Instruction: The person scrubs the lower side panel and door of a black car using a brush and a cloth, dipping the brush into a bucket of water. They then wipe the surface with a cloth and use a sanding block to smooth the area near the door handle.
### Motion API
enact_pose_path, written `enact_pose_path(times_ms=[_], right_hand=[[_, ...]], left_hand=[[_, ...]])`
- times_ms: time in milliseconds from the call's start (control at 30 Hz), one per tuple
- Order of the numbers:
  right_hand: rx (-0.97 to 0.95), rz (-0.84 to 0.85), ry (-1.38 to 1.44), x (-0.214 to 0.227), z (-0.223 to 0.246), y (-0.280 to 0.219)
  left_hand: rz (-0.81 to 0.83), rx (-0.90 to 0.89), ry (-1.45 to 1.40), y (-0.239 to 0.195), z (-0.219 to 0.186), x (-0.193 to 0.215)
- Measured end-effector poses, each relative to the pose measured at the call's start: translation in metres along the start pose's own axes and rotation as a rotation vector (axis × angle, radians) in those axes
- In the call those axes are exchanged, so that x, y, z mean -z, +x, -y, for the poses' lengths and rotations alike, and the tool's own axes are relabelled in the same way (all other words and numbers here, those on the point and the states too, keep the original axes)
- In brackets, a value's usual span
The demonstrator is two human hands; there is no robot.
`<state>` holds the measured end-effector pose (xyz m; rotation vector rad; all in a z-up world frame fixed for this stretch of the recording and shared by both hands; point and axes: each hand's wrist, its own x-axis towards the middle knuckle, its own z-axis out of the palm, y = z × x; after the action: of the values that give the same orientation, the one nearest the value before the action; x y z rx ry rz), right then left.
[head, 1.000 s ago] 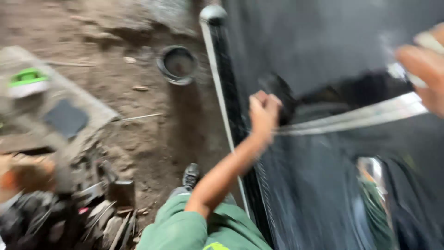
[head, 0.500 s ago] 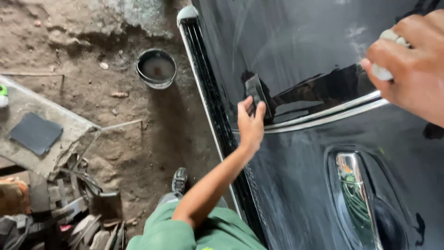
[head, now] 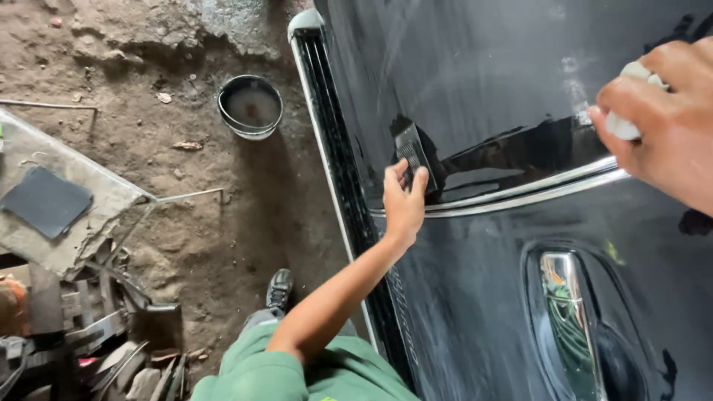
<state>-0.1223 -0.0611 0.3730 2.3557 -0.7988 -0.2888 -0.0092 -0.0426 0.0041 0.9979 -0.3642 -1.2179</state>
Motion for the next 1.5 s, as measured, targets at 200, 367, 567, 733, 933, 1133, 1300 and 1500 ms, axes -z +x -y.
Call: enact_pose_path(times_ms=[200, 367, 567, 733, 933, 1133, 1300, 1500], right_hand=[[-0.043, -0.044, 0.004, 0.003, 0.010, 0.006], [-0.024, -0.025, 0.089, -0.003, 0.001, -0.004], [-0.026, -0.058, 0.063, 0.001, 0.005, 0.007], [-0.095, -0.010, 0.178, -0.019, -0.006, -0.011], [-0.121, 0.026, 0.204, -0.025, -0.003, -0.019], [-0.080, -0.056, 0.187, -0.012, 0.002, -0.008], [0.065, -0.045, -0.005, 0.026, 0.018, 0.026], [-0.067, -0.045, 0.123, 0.012, 0.017, 0.011]], left_hand=[[-0.073, 0.087, 0.138, 0.032, 0.021, 0.007], [0.013, 0.122, 0.122, -0.001, 0.021, 0.018], [0.030, 0.076, 0.023, 0.003, 0.041, 0.017], [-0.026, 0.119, 0.132, 0.010, 0.046, 0.023], [0.000, 0.140, 0.084, 0.000, 0.043, 0.026], [0.015, 0.092, 0.249, -0.011, 0.061, 0.027], [-0.020, 0.137, 0.189, 0.001, 0.044, 0.017], [0.033, 0.017, 0.145, 0.002, 0.030, 0.028]])
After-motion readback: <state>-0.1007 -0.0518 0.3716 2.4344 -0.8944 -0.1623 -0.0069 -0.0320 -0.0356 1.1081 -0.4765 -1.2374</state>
